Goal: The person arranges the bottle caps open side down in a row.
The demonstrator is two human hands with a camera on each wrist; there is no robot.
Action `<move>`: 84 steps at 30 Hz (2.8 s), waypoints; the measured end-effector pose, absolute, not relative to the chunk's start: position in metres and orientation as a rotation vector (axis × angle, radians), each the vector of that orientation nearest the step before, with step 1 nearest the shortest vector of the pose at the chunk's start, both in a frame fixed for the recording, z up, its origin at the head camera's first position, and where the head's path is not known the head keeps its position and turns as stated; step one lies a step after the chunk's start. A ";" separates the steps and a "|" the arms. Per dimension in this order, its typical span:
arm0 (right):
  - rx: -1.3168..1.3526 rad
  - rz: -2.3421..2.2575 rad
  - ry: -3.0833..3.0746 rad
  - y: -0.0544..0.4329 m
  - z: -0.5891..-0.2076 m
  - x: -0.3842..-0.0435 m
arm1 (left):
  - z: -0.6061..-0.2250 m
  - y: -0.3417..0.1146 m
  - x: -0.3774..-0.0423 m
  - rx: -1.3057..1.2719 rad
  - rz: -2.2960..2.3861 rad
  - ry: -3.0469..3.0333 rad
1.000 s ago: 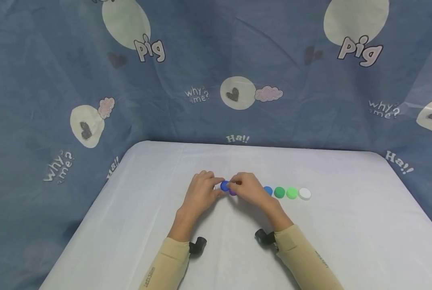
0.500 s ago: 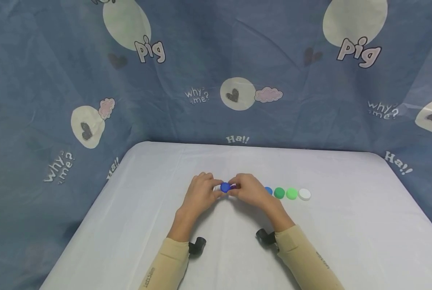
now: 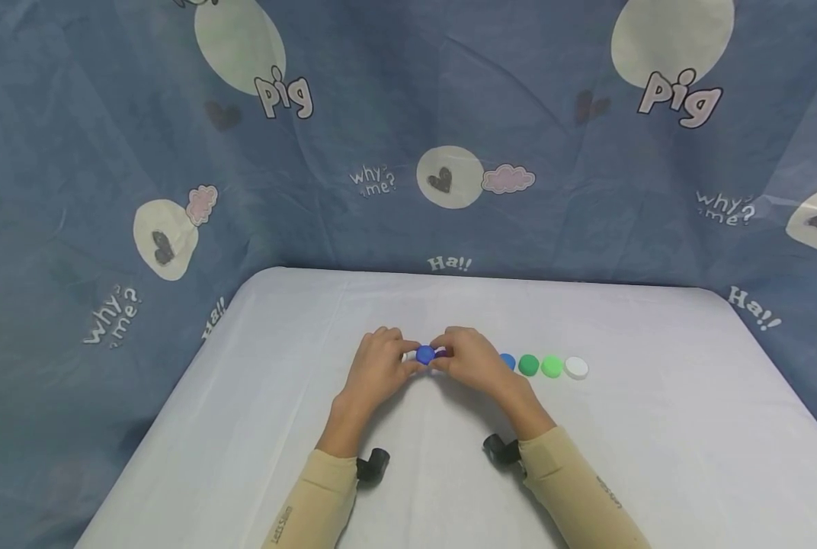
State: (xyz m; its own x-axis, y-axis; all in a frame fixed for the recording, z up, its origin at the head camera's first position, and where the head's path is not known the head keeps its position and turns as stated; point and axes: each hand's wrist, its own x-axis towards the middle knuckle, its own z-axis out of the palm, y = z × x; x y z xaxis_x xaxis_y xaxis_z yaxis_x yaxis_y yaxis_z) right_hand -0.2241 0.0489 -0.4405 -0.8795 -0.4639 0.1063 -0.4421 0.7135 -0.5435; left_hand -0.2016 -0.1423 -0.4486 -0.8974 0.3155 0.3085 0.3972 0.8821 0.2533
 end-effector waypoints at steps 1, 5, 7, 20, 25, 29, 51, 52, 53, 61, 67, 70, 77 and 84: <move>-0.763 -0.898 2.876 0.049 -0.441 -0.224 | -0.448 -0.142 -0.202 -0.540 -0.459 -2.788; -0.760 -0.911 2.884 0.049 -0.441 -0.223 | -0.448 -0.142 -0.202 -0.540 -0.463 -2.778; -0.762 -0.909 2.894 0.048 -0.442 -0.223 | -0.448 -0.142 -0.203 -0.535 -0.460 -2.778; -0.706 -0.797 2.983 0.040 -0.444 -0.223 | -0.452 -0.142 -0.204 -0.486 -0.427 -2.799; -0.675 -0.766 2.996 0.039 -0.445 -0.223 | -0.453 -0.140 -0.204 -0.473 -0.425 -2.808; -0.681 -0.770 2.994 0.038 -0.444 -0.222 | -0.454 -0.139 -0.205 -0.466 -0.421 -2.820; -0.669 -0.755 2.978 0.035 -0.447 -0.224 | -0.455 -0.139 -0.205 -0.406 -0.417 -2.837; -0.667 -0.755 2.976 0.034 -0.447 -0.224 | -0.455 -0.139 -0.205 -0.404 -0.414 -2.838; -0.664 -0.756 2.975 0.034 -0.446 -0.224 | -0.455 -0.139 -0.205 -0.402 -0.413 -2.839; -0.634 -0.753 2.979 0.032 -0.445 -0.224 | -0.455 -0.141 -0.204 -0.372 -0.413 -2.849; -0.630 -0.765 2.966 0.029 -0.443 -0.224 | -0.455 -0.147 -0.204 -0.354 -0.386 -2.844; -0.633 -0.758 2.960 0.027 -0.442 -0.225 | -0.454 -0.151 -0.204 -0.354 -0.396 -2.859; -0.651 -0.763 2.958 0.021 -0.443 -0.226 | -0.452 -0.160 -0.204 -0.337 -0.399 -2.906; -0.709 -0.723 2.960 0.013 -0.445 -0.227 | -0.451 -0.172 -0.201 -0.309 -0.418 -2.935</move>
